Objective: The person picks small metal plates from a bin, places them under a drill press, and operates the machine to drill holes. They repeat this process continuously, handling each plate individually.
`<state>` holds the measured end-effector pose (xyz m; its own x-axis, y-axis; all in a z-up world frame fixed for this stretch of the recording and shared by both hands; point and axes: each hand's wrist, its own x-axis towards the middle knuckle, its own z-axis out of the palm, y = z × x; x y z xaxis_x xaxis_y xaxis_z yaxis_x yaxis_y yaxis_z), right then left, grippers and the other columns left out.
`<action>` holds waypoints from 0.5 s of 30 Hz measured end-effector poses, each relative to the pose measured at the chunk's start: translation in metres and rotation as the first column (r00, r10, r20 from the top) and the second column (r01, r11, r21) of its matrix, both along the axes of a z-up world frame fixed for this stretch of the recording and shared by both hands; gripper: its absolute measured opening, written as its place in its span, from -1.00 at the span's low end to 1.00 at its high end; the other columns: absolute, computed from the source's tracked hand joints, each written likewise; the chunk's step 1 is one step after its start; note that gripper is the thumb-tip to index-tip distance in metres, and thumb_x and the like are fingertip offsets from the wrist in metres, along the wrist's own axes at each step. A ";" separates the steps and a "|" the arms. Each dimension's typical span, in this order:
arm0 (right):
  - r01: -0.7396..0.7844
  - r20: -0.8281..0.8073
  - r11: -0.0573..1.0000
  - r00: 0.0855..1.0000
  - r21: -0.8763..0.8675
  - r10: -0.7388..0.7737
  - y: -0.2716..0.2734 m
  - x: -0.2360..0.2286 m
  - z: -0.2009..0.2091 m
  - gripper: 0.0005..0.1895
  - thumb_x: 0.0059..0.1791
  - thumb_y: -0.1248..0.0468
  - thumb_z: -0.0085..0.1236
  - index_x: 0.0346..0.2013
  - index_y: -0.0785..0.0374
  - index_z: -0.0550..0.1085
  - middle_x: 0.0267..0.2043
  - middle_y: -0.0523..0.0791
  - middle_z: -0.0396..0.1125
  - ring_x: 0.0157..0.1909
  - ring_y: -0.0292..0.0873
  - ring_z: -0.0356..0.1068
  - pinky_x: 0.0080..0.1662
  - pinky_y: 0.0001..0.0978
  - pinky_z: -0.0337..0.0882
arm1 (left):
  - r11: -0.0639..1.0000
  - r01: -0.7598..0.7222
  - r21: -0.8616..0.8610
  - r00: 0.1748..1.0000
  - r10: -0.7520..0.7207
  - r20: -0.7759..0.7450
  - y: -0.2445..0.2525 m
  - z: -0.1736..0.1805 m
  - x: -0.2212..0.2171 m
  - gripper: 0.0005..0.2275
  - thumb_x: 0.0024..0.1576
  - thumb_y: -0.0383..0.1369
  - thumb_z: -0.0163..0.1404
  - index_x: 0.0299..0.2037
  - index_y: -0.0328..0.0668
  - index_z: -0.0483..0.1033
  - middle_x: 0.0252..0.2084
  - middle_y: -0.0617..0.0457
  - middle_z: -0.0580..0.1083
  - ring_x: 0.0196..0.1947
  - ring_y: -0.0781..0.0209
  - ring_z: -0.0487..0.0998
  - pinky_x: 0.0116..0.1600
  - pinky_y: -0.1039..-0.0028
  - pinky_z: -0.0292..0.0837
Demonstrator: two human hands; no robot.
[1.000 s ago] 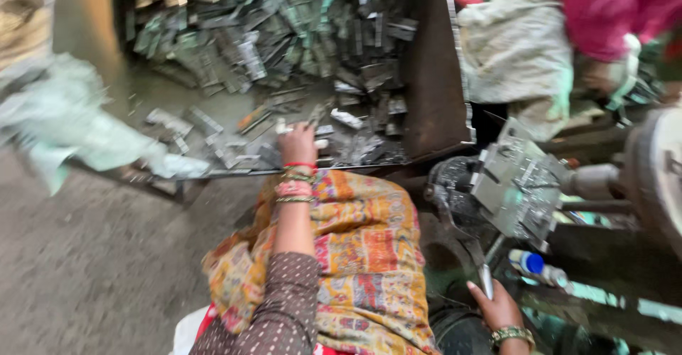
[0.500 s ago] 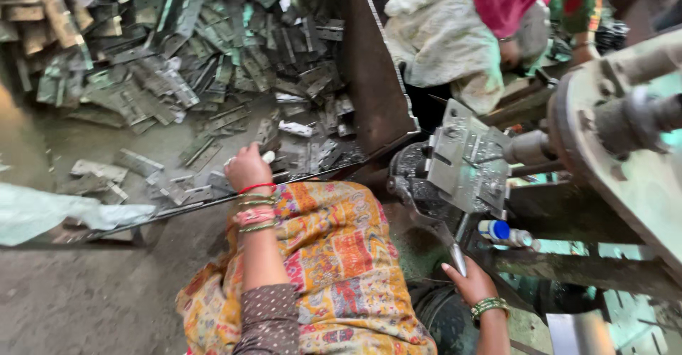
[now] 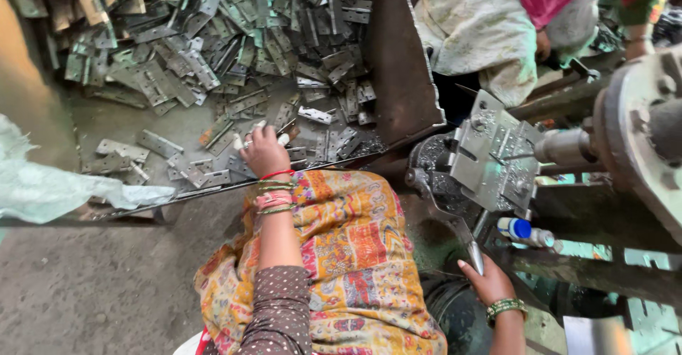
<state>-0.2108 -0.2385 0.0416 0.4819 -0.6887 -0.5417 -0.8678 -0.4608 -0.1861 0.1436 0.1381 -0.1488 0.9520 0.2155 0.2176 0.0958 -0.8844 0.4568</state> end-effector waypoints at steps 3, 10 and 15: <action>0.011 0.004 1.000 1.000 0.007 -0.011 -0.003 -0.004 0.001 -0.34 -0.12 -0.15 0.22 0.15 0.12 0.44 -0.63 -0.05 0.33 -0.66 -0.11 0.34 -0.51 -0.21 0.36 | 0.972 0.052 -0.229 0.998 -0.045 0.035 0.001 -0.010 0.004 -0.70 0.07 -0.45 0.07 0.04 -0.16 0.50 0.07 -0.07 0.49 0.11 -0.16 0.49 0.15 0.00 0.38; -0.227 0.102 0.963 0.965 -0.149 0.243 -0.021 -0.018 -0.027 -0.36 -0.07 -0.23 0.17 -0.05 0.28 0.45 -0.35 0.09 0.47 -0.32 0.16 0.50 -0.26 0.00 0.46 | 0.475 0.151 -0.867 0.984 0.008 0.176 -0.015 0.030 -0.004 -0.71 0.18 -0.31 0.24 -0.02 -0.27 0.49 -0.08 -0.09 0.58 -0.11 0.11 0.60 0.07 0.35 0.51; -0.233 0.043 0.955 0.969 -0.184 0.245 -0.015 -0.020 -0.029 -0.38 -0.06 -0.26 0.09 -0.08 0.24 0.43 -0.17 0.14 0.49 -0.08 0.26 0.48 -0.06 0.10 0.44 | 0.548 0.327 -0.770 0.936 -0.300 0.184 -0.068 0.131 -0.053 -0.78 0.16 -0.32 0.22 -0.07 -0.22 0.54 -0.18 0.00 0.59 -0.19 0.18 0.61 -0.03 0.39 0.50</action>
<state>-0.2305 -0.2538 0.0125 0.6744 -0.6306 -0.3841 -0.7168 -0.6840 -0.1353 0.0908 0.0701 -0.0179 0.9898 0.0028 0.1421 -0.1399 -0.1570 0.9776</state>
